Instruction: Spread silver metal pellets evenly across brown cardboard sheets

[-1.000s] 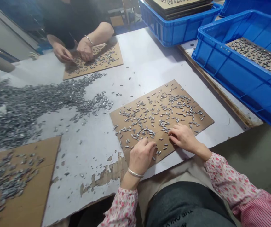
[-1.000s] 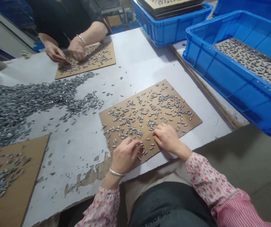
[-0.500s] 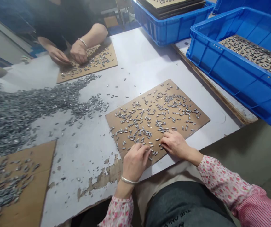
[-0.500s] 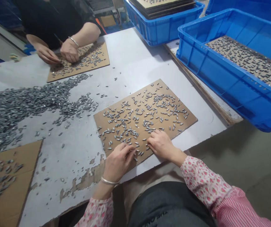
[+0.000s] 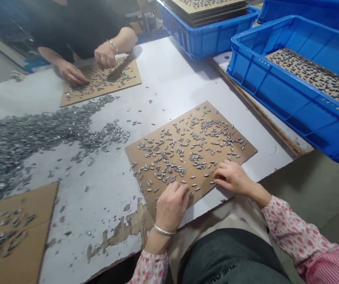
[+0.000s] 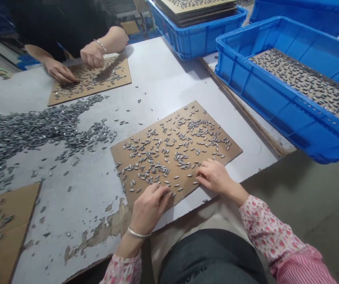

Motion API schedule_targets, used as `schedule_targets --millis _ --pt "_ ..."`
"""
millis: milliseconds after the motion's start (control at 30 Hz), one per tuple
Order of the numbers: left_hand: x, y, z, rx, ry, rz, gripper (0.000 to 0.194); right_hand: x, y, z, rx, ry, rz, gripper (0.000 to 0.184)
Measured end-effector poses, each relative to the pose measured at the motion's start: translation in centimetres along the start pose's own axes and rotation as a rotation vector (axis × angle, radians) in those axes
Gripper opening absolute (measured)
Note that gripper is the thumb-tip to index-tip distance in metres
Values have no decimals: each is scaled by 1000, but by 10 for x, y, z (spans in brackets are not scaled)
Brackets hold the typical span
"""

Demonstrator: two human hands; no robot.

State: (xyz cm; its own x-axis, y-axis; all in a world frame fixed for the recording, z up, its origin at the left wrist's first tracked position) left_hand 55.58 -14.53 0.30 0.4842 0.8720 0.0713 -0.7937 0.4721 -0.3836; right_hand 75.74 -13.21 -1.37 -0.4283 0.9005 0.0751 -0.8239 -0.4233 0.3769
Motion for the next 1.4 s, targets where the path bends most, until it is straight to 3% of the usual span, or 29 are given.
schedule_targets --millis 200,367,567,700,833,1000,1200,1300,1400 --pt "24 -19 0 24 13 -23 16 -6 22 -28 -64 16 76 22" --pt "46 -29 -12 53 49 -25 17 -2 36 -25 -55 -22 92 22" --pt "60 -34 -34 78 110 -62 24 -8 -1 2 -9 -168 -93 20" --pt "54 -31 -36 102 149 -62 26 -7 -19 -1 -42 -132 -141 17" --pt "46 -24 -29 86 201 17 22 0 -12 -10 -88 -86 -104 16" --pt "46 -19 -23 118 183 122 22 3 5 -12 -82 -63 -33 14" --pt "48 -21 -27 138 229 60 27 1 6 -11 5 -20 73 15" --pt "51 -19 -25 100 238 35 26 9 -4 -12 16 -56 18 15" --pt "59 -16 -17 83 163 60 22 25 -5 -14 -48 -73 -20 16"
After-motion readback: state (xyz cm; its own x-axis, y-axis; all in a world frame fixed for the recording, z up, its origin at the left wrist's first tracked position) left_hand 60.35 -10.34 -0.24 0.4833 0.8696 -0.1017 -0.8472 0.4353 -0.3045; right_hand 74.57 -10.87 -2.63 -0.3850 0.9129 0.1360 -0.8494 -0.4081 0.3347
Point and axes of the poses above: each hand's wrist, its own x-axis towards the middle knuckle, its own z-axis out of the back of the hand, y = z × x, the point moved 6 cm from there along x, towards the middle knuckle, and after that the axes turned 7 degrees about -x, right-handed, at the moved point
